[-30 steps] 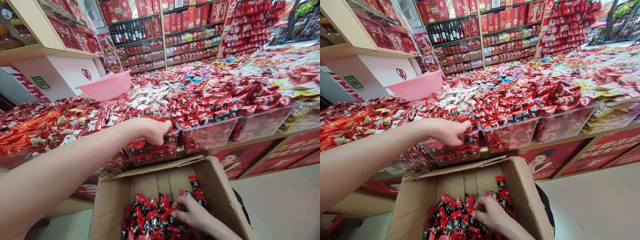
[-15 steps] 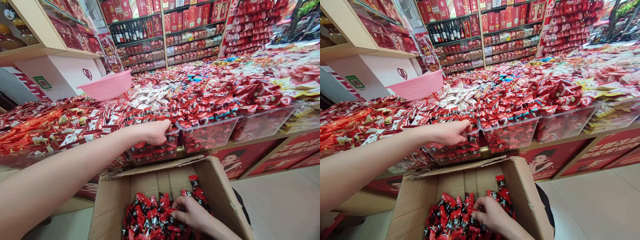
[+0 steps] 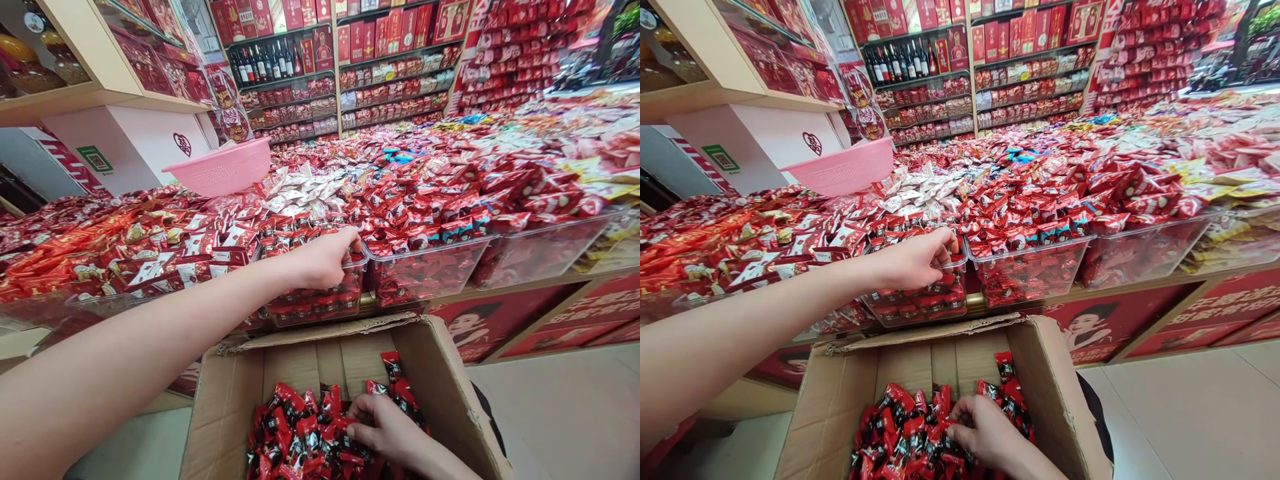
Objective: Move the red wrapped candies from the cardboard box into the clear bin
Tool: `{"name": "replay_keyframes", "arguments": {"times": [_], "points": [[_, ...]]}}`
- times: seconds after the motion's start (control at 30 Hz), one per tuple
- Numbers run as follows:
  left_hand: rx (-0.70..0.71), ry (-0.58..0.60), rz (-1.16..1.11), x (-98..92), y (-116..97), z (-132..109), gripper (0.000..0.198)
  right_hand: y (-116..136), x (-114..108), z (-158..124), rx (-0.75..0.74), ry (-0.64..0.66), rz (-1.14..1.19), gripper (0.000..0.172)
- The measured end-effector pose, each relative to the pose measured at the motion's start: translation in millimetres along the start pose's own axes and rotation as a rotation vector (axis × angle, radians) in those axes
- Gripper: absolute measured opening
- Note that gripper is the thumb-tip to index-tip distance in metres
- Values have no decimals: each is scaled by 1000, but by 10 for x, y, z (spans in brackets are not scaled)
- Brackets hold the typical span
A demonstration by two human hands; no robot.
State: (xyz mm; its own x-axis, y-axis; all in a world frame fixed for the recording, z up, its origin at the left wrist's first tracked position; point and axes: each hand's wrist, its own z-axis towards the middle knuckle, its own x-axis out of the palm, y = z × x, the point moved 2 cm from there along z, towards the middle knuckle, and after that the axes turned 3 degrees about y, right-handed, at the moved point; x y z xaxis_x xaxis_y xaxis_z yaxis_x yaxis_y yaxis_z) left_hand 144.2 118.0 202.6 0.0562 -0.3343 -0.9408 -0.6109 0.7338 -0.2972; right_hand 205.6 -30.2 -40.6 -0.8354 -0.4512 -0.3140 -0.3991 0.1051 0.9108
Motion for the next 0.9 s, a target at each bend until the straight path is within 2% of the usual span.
{"name": "replay_keyframes", "arguments": {"times": [0.1,0.33,0.43,0.53,0.6,0.77,0.9], "points": [[37,-9,7,-15,-10,-8,33,3,-2,-8,11,2,8,17],[10,37,145,-76,-34,-97,32,20,-15,-9,26,2,38,14],[26,-11,212,-143,-85,-193,28,1,-14,-3,15,5,32,15],[-31,-106,356,-232,-70,-321,25,-6,-15,-3,14,-2,15,15],[-78,-118,420,-269,-3,-385,25,-3,-11,-5,10,4,1,16],[-134,75,370,-254,186,-394,16,-7,8,-15,6,19,-47,16],[-159,201,397,-286,145,-348,14,-3,-7,-20,18,23,-55,17]]}}
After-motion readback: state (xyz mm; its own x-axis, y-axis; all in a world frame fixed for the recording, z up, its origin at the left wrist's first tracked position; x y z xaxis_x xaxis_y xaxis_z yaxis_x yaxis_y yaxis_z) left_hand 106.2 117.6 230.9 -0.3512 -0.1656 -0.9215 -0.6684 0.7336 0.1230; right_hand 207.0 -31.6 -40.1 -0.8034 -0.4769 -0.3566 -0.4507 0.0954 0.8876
